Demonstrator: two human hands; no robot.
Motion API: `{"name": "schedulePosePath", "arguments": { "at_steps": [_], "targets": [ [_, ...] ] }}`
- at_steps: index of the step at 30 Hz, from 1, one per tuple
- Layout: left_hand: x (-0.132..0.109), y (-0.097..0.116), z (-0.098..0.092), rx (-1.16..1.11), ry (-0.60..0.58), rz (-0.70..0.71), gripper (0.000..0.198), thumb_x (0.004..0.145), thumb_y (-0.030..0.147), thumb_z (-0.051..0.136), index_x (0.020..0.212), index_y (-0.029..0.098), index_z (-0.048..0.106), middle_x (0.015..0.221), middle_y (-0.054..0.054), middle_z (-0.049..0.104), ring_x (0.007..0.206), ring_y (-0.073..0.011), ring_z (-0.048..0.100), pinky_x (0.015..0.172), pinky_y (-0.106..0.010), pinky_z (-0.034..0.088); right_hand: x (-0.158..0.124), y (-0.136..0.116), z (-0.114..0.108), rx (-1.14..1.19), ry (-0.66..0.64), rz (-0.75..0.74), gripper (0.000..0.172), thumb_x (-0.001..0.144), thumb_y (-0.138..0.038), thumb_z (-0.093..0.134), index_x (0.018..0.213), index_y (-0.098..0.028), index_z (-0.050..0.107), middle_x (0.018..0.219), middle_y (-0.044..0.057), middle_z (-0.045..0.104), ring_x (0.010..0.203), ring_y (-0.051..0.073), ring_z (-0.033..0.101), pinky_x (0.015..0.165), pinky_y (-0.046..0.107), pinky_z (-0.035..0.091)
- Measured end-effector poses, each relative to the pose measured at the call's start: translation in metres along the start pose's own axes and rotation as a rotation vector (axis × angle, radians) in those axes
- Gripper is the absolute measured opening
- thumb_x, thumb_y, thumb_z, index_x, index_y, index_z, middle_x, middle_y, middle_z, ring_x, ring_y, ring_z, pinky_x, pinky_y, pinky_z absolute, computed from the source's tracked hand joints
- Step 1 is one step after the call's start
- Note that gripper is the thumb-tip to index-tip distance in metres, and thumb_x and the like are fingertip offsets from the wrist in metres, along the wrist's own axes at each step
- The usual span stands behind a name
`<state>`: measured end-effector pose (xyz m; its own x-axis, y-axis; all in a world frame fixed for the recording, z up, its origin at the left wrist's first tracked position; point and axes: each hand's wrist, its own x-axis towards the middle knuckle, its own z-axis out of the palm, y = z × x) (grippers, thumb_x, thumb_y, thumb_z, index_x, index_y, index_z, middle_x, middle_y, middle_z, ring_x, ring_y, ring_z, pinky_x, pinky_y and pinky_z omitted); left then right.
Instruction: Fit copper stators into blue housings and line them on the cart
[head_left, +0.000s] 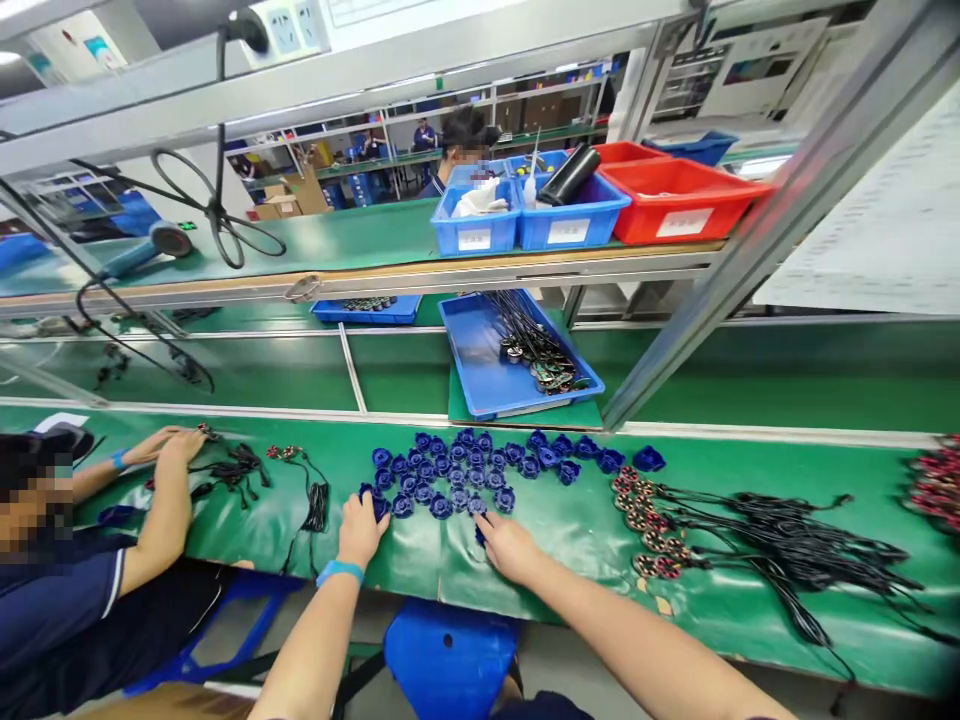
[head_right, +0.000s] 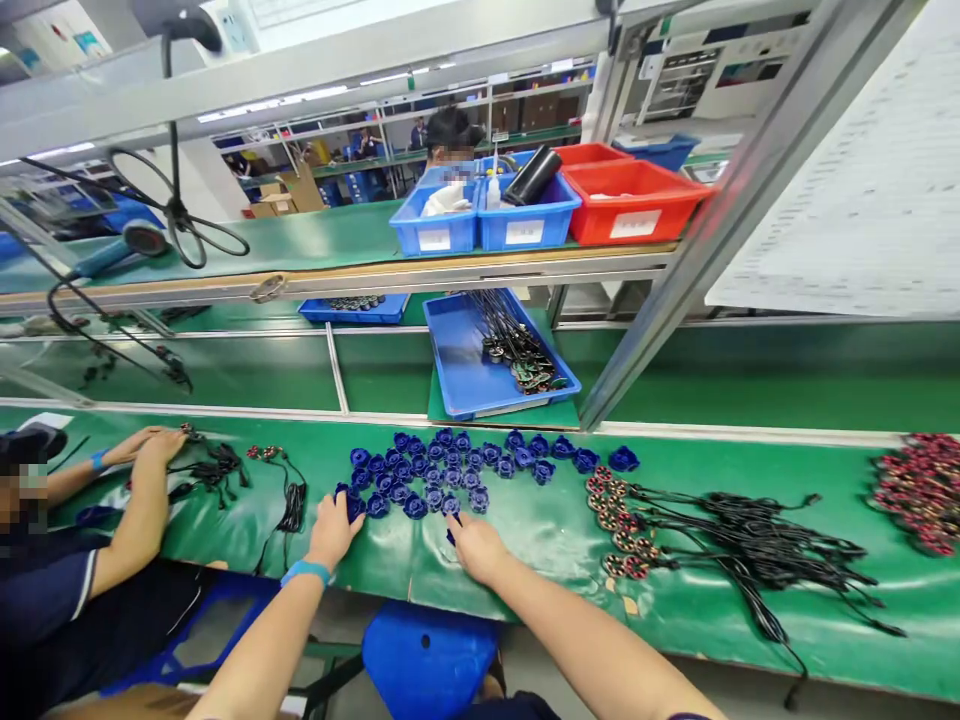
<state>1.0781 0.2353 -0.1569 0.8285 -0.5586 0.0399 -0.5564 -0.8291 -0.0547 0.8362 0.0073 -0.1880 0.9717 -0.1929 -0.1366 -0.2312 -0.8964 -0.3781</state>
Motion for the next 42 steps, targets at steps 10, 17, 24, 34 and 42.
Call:
{"name": "schedulePosePath", "arguments": {
  "at_steps": [10, 17, 24, 34, 42],
  "targets": [
    [-0.077, -0.072, -0.118, -0.189, 0.363, 0.115, 0.064, 0.093, 0.052, 0.062, 0.143, 0.016, 0.045, 0.151, -0.020, 0.045, 0.141, -0.0319, 0.043, 0.113, -0.049, 0.041, 0.021, 0.010, 0.021, -0.202, 0.236, -0.141, 0.045, 0.097, -0.028, 0.046, 0.137, -0.009, 0.056, 0.129, 0.025, 0.061, 0.111, 0.035, 0.062, 0.094, 0.046, 0.048],
    [-0.360, -0.305, -0.188, -0.148, 0.525, -0.932, 0.040, 0.101, 0.045, 0.037, 0.115, 0.015, 0.058, 0.114, -0.013, 0.067, 0.110, -0.0255, 0.063, 0.101, -0.043, 0.049, 0.019, -0.064, -0.008, 0.011, 0.587, -0.174, 0.074, 0.098, -0.058, 0.041, 0.158, -0.016, 0.036, 0.124, 0.033, 0.059, 0.115, 0.046, 0.058, 0.075, 0.057, 0.046],
    [-0.598, -0.370, -0.066, -0.224, 0.124, -1.557, 0.057, 0.087, 0.050, 0.055, 0.121, 0.004, 0.057, 0.116, -0.028, 0.064, 0.113, -0.0399, 0.064, 0.095, -0.052, 0.050, 0.036, -0.312, -0.049, 0.260, 0.508, -0.666, 0.067, 0.096, -0.065, 0.048, 0.139, -0.015, 0.056, 0.108, 0.023, 0.067, 0.106, 0.035, 0.063, 0.096, 0.051, 0.049],
    [-0.628, -0.387, 0.091, -0.250, -0.005, -1.569, 0.089, 0.089, 0.058, 0.058, 0.162, 0.026, 0.018, 0.166, -0.026, 0.007, 0.149, -0.0463, 0.023, 0.097, -0.060, 0.049, -0.068, -0.618, 0.185, -0.388, -0.676, -1.438, 0.090, 0.070, -0.054, 0.087, 0.144, -0.017, 0.052, 0.145, 0.026, 0.050, 0.127, 0.045, 0.051, 0.100, 0.061, 0.045],
    [-0.627, -0.392, 0.118, -0.041, -0.032, -1.531, 0.064, 0.098, 0.056, 0.045, 0.156, 0.030, 0.037, 0.161, -0.023, 0.023, 0.135, -0.0451, 0.035, 0.087, -0.054, 0.056, -0.075, -0.600, 0.359, -0.495, -0.698, -1.438, 0.055, 0.094, -0.027, 0.062, 0.147, -0.020, 0.049, 0.158, 0.025, 0.036, 0.135, 0.040, 0.046, 0.098, 0.059, 0.050]
  ]
}}
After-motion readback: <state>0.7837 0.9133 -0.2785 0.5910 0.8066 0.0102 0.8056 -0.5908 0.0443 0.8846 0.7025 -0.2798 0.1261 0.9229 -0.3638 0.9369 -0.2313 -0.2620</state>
